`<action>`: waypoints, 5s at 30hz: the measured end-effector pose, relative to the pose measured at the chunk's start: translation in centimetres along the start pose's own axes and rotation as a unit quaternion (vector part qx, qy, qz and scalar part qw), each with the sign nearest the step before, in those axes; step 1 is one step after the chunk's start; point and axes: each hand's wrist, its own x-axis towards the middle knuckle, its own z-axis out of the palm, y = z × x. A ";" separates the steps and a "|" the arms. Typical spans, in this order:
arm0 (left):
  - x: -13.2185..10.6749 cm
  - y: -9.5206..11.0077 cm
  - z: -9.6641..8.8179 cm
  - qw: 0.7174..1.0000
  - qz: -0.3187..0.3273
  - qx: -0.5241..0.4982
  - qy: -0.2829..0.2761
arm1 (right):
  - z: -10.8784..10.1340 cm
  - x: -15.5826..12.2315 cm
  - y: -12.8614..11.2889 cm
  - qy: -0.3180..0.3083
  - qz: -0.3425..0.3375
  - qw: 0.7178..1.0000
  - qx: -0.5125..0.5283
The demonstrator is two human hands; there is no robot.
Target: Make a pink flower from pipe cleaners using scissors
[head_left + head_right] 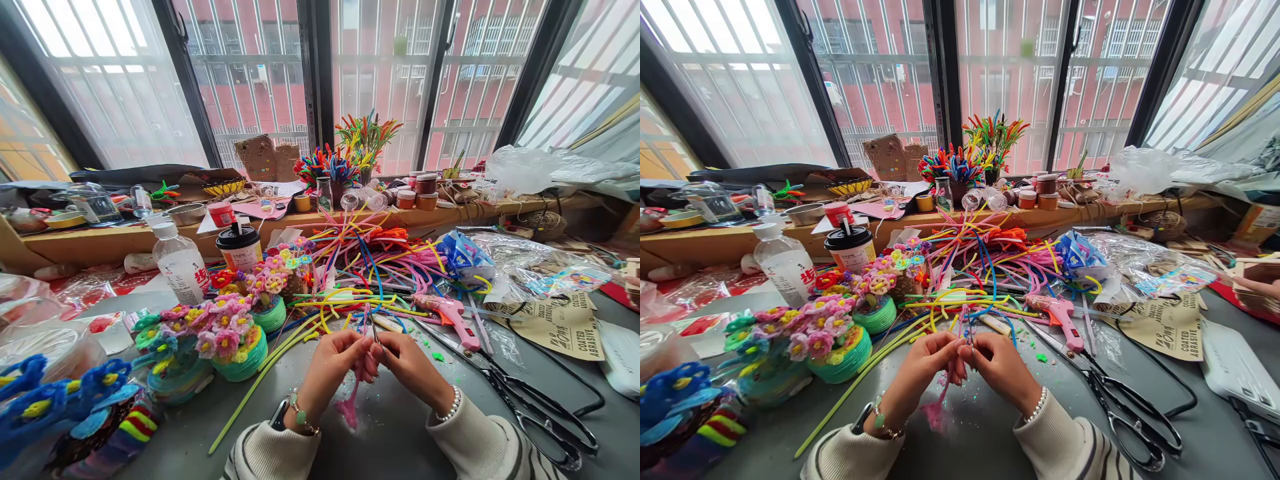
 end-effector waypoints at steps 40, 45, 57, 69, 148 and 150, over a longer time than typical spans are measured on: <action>0.1 0.2 -0.2 0.998 -0.016 -0.008 0.058 | 0.1 0.0 0.1 0.012 -0.011 1.000 0.022; 0.0 0.4 0.0 0.999 0.002 -0.007 0.052 | 0.1 0.0 0.2 -0.044 -0.023 0.997 0.058; -0.1 0.3 0.1 1.000 -0.008 0.018 0.015 | 0.1 0.2 0.6 -0.034 -0.042 0.997 0.051; -0.2 0.3 0.2 0.999 -0.011 0.036 0.008 | 0.4 0.1 0.6 -0.063 -0.037 0.990 0.119; -0.7 0.3 0.2 0.999 -0.006 -0.040 0.011 | -0.3 0.1 0.1 -0.043 -0.014 0.996 0.077; -0.8 0.4 0.2 0.999 -0.006 -0.051 0.013 | -0.3 0.1 0.1 -0.051 -0.019 0.996 0.070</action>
